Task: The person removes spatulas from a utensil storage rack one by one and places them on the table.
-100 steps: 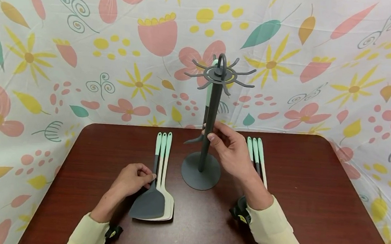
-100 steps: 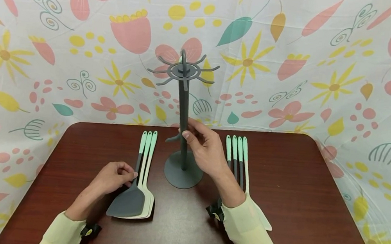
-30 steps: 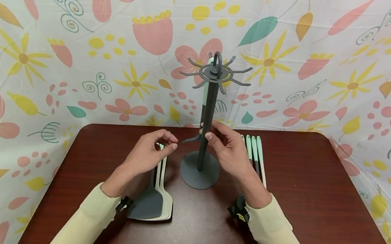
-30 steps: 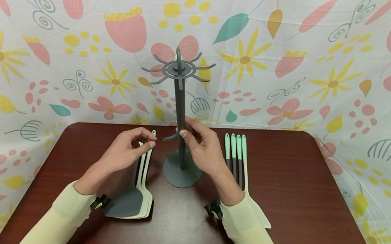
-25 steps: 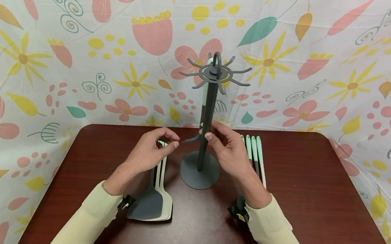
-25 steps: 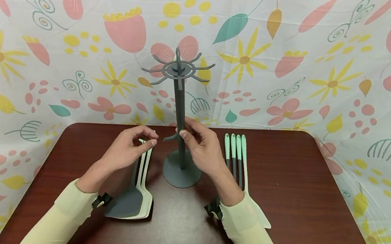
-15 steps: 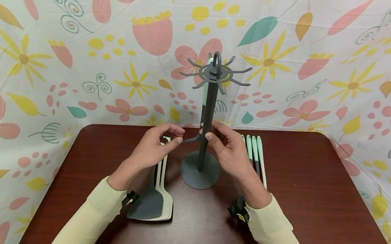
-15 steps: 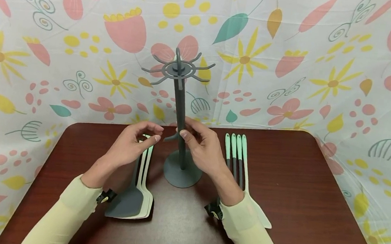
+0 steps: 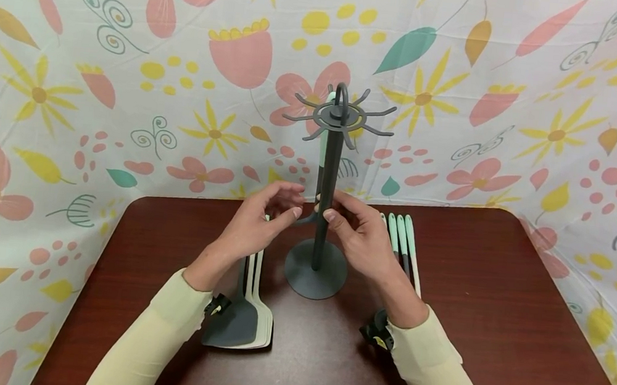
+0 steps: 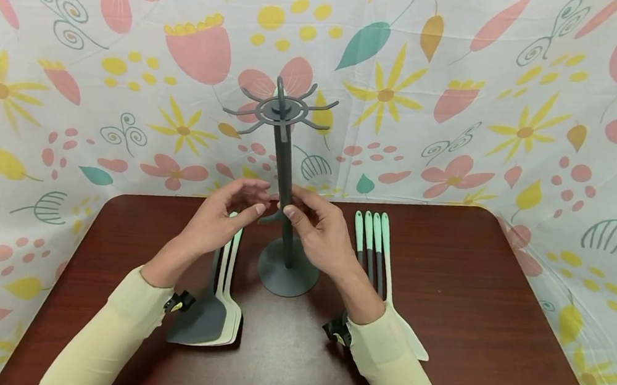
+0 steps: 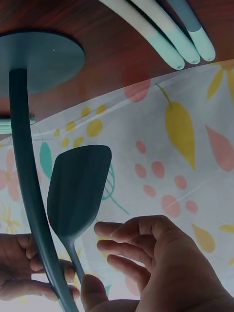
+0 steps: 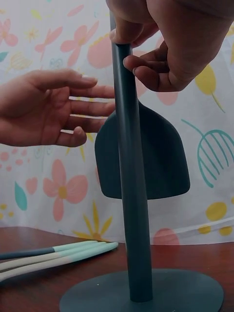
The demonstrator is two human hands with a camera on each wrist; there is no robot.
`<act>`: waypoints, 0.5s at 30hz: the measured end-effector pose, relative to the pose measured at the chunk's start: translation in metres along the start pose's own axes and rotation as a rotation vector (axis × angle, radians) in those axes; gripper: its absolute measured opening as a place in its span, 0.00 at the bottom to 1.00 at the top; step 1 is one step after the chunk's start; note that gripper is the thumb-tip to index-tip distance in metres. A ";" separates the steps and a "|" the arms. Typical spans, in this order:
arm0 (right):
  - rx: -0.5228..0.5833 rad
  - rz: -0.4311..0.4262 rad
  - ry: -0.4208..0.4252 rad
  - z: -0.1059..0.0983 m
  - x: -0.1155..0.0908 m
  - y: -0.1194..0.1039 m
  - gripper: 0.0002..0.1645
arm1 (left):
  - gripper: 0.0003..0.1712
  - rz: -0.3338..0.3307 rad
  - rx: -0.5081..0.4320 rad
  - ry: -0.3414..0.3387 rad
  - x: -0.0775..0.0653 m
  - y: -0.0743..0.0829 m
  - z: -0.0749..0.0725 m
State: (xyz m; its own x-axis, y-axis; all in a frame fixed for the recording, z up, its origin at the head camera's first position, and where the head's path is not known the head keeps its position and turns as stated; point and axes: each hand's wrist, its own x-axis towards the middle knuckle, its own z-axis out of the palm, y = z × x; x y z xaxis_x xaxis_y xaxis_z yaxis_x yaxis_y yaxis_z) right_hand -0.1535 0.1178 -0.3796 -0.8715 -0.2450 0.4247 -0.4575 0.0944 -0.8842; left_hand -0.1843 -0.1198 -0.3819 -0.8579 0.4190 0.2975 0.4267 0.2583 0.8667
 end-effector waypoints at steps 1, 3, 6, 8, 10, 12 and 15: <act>0.002 0.000 -0.001 0.000 0.000 -0.001 0.21 | 0.21 0.007 -0.003 -0.002 0.001 0.000 0.000; -0.007 0.002 0.002 0.000 0.001 -0.001 0.21 | 0.23 0.013 -0.011 -0.008 0.002 0.001 0.001; -0.016 0.005 0.004 0.000 0.001 0.000 0.21 | 0.24 0.007 -0.026 -0.025 0.004 0.002 0.001; -0.019 0.008 0.005 0.000 0.001 0.000 0.21 | 0.25 0.001 -0.037 -0.044 0.006 0.003 0.001; -0.018 0.010 0.003 0.000 0.001 0.001 0.21 | 0.25 0.000 -0.052 -0.068 0.008 0.003 0.002; -0.018 0.012 0.002 0.000 0.001 0.001 0.21 | 0.24 0.004 -0.071 -0.094 0.010 0.004 0.003; -0.014 0.012 0.002 0.001 0.001 0.001 0.22 | 0.24 0.013 -0.089 -0.118 0.012 0.005 0.005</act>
State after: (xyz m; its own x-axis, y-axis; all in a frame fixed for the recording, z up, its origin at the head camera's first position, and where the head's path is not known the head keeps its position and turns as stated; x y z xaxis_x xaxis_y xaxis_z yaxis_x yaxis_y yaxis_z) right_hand -0.1547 0.1167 -0.3799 -0.8775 -0.2420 0.4141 -0.4490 0.1112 -0.8866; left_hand -0.1913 -0.1089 -0.3761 -0.8103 0.5230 0.2644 0.4062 0.1760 0.8967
